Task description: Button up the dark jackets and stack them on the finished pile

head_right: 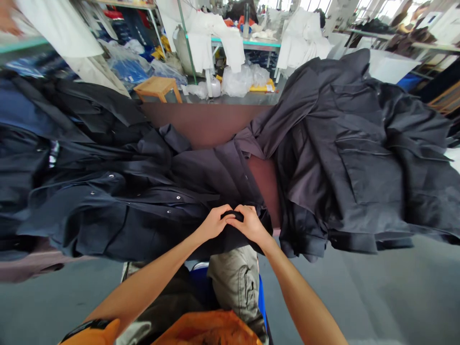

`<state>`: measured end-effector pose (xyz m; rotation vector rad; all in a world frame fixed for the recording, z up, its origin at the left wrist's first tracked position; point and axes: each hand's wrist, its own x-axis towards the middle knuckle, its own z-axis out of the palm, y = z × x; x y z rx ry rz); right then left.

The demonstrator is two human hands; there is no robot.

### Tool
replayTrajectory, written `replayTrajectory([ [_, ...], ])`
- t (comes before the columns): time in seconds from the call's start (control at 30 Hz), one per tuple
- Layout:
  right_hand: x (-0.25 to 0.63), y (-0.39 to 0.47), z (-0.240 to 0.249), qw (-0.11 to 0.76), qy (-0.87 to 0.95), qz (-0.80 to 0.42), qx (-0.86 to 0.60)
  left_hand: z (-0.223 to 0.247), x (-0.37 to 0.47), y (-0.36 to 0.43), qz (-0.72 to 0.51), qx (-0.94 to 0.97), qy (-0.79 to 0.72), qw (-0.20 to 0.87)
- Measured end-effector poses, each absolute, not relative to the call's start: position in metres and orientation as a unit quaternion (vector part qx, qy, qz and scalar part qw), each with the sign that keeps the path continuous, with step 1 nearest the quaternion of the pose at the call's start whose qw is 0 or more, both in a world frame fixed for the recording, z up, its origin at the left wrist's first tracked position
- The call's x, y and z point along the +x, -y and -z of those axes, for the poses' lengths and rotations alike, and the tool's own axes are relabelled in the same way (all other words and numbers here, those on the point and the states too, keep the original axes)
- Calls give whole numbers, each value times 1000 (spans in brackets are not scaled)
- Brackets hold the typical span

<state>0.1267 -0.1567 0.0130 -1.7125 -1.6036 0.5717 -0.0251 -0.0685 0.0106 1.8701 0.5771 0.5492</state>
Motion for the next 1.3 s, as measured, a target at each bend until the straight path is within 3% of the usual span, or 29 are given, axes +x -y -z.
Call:
replayTrajectory([
  [0.17,133,155,-9,376,610,-273,-642,-8,-25,68,-193,782,-261,532],
  [0.33,149,158,-14,344,628,-361,-598,-26,-22,55,-78,819,-216,525],
  [0.53,157,156,-12,344,637,-377,-578,-54,-16,43,21,874,-182,450],
  [0.9,158,149,-9,319,669,-351,-573,-61,-21,80,-17,958,-197,208],
  [1.3,149,152,-11,306,679,-304,-595,-47,-29,87,-57,968,-201,140],
])
